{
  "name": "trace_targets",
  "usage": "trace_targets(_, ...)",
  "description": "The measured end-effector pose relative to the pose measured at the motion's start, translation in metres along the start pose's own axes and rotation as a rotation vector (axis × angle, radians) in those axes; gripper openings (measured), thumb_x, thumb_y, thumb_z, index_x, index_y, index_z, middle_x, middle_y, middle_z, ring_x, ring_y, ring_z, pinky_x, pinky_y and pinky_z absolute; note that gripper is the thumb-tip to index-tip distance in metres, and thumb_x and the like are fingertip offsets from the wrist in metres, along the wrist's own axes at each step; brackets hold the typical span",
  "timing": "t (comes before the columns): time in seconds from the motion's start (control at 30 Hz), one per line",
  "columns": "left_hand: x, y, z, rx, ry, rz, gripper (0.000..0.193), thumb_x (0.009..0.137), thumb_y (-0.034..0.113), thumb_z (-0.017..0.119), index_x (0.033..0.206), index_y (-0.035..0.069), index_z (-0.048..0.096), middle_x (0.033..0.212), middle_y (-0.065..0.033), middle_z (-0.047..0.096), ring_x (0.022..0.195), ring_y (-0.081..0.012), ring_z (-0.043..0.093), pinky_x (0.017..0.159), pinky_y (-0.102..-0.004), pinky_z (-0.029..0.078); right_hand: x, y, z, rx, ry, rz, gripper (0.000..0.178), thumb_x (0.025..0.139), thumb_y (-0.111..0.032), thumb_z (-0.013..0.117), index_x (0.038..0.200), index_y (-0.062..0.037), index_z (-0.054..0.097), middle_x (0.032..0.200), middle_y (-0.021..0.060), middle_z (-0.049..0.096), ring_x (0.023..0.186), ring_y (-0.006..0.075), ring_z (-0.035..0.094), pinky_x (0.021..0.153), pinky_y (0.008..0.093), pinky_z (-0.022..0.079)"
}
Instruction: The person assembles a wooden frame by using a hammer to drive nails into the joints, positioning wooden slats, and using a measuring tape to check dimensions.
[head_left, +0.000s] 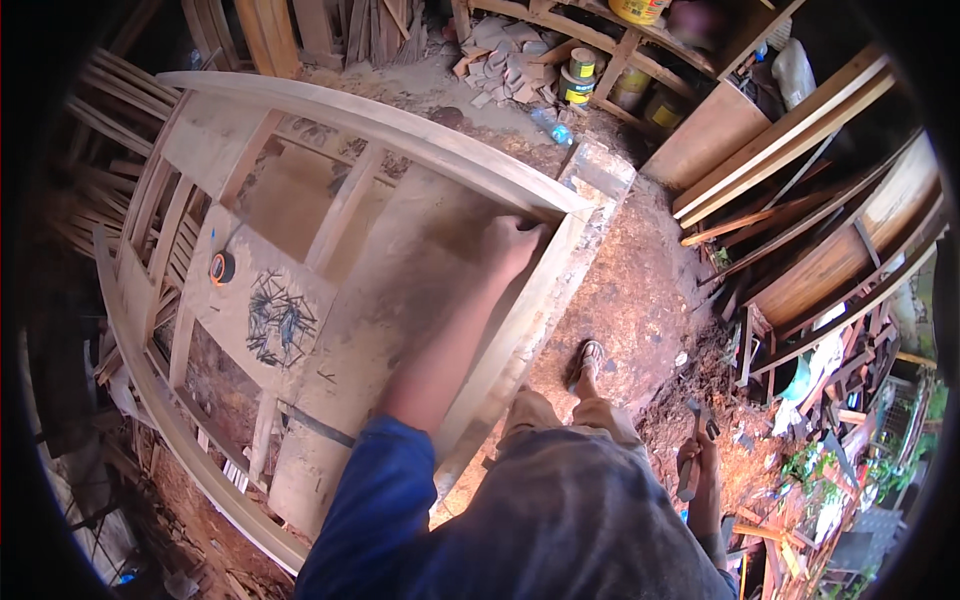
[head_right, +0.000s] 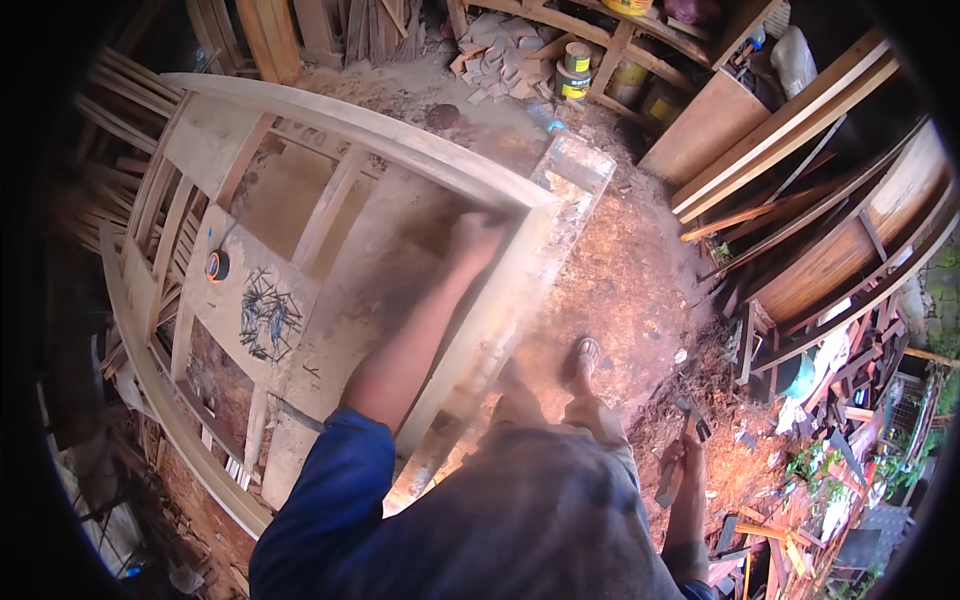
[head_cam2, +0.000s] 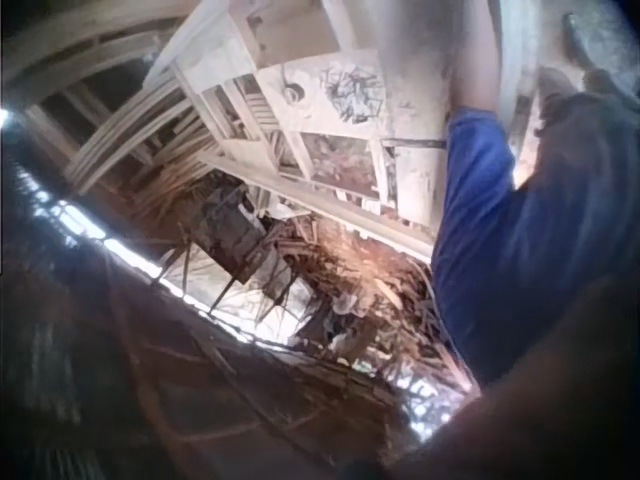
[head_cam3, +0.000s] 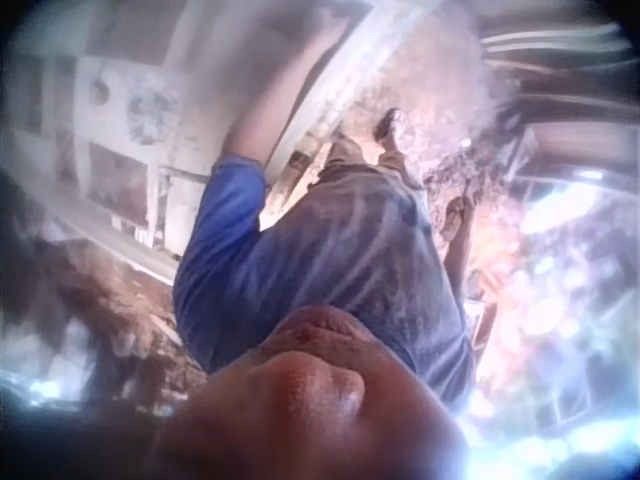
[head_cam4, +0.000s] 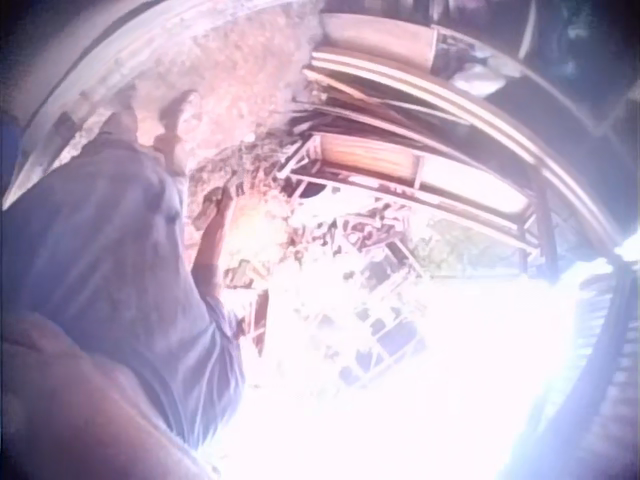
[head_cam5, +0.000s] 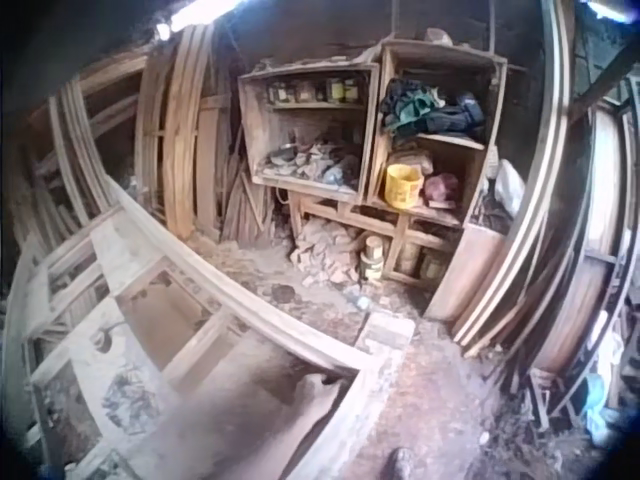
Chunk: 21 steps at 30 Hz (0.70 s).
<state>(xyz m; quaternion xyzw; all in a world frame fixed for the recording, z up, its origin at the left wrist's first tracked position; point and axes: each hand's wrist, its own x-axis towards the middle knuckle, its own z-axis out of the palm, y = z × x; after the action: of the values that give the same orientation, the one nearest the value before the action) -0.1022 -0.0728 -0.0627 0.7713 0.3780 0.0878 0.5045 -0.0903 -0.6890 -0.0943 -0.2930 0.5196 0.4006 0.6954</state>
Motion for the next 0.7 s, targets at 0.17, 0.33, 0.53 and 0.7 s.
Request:
trace_targets(0.17,-0.001,0.004,-0.001,-0.102,-0.068,-0.065,0.038,0.087,0.036,0.071,0.105,0.002,0.076,0.102,-0.021,0.074,0.096,-0.0361,0.072,0.085,-0.0429,0.056,0.004,0.015,-0.018,0.162,0.013,0.046,0.032,0.096,-0.026,0.059,0.07,-0.0134,0.046,0.061,-0.0035,0.047,0.053,0.0089,0.049,0.051,0.0266,0.045)
trace_targets(0.33,-0.005,0.004,0.01,0.097,0.064,0.006,0.044,0.087,0.043,0.066,0.104,0.003,0.075,0.101,-0.0259,0.072,0.1,-0.0399,0.07,0.091,-0.0461,0.054,0.034,0.022,-0.017,0.043,-0.106,0.162,0.033,0.099,-0.028,0.054,0.071,-0.0118,0.047,0.059,-0.0025,0.045,0.054,0.0095,0.049,0.054,0.0284,0.047)
trace_targets(0.53,-0.105,-0.011,-0.05,-0.04,0.146,0.113,0.043,0.097,0.041,0.057,0.101,0.001,0.072,0.096,-0.0196,0.074,0.089,-0.0358,0.071,0.081,-0.0463,0.054,0.038,0.011,-0.02,-0.326,-0.204,0.052,0.039,0.103,-0.032,0.048,0.07,-0.0111,0.049,0.06,-0.0037,0.047,0.053,0.0101,0.048,0.054,0.027,0.047)
trace_targets(0.7,-0.315,-0.066,-0.139,-0.327,0.342,-0.007,0.025,0.101,0.024,0.06,0.103,0.003,0.073,0.085,-0.0009,0.07,0.076,-0.0072,0.062,0.068,-0.0227,0.049,0.051,-0.019,-0.059,-0.407,-0.148,0.157,0.034,0.103,-0.028,0.046,0.074,-0.0124,0.05,0.059,-0.0036,0.046,0.053,0.0105,0.047,0.054,0.0276,0.045)
